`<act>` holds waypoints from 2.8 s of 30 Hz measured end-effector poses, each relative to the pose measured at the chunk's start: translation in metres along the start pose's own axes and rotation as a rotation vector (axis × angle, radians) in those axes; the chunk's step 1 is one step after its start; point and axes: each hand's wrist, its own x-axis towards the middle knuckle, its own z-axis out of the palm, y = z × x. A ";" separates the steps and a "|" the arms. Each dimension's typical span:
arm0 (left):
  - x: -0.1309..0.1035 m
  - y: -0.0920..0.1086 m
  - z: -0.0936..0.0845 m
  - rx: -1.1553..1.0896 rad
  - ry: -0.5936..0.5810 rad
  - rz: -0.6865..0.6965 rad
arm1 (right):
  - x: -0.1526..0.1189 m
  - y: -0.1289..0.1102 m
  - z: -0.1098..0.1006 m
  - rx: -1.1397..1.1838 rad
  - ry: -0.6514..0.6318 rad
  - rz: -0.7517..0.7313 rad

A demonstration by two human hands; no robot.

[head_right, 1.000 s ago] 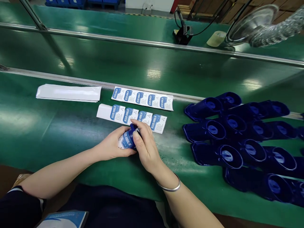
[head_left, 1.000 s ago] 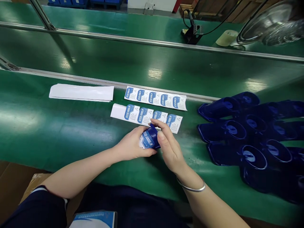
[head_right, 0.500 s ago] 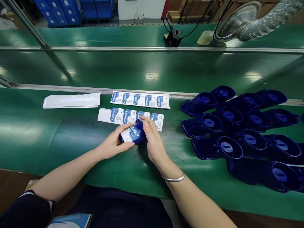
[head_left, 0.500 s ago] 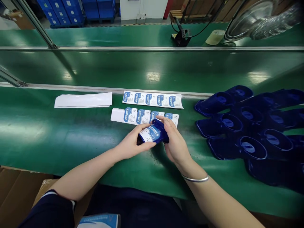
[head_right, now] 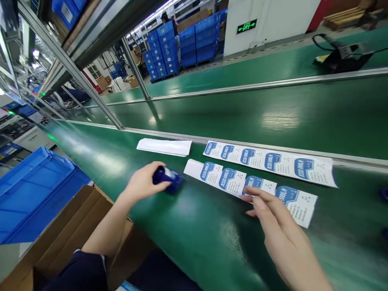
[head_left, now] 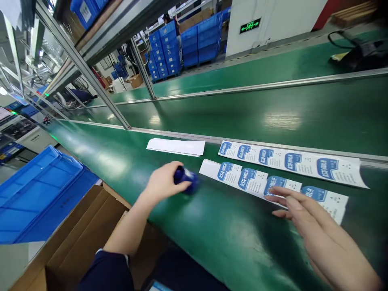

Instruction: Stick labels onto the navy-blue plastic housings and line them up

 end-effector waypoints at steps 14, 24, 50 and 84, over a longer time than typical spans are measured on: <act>0.035 -0.068 -0.006 0.246 0.285 0.158 | 0.047 0.006 0.017 -0.434 0.096 -0.489; 0.078 0.018 0.123 0.128 0.033 0.497 | 0.109 -0.021 0.070 -0.551 0.084 -0.652; 0.094 0.009 0.126 0.190 0.251 0.467 | 0.014 0.036 -0.145 -0.967 0.403 -0.073; 0.043 0.080 0.108 -1.858 -0.496 -0.188 | 0.014 -0.053 -0.007 1.010 -0.037 0.250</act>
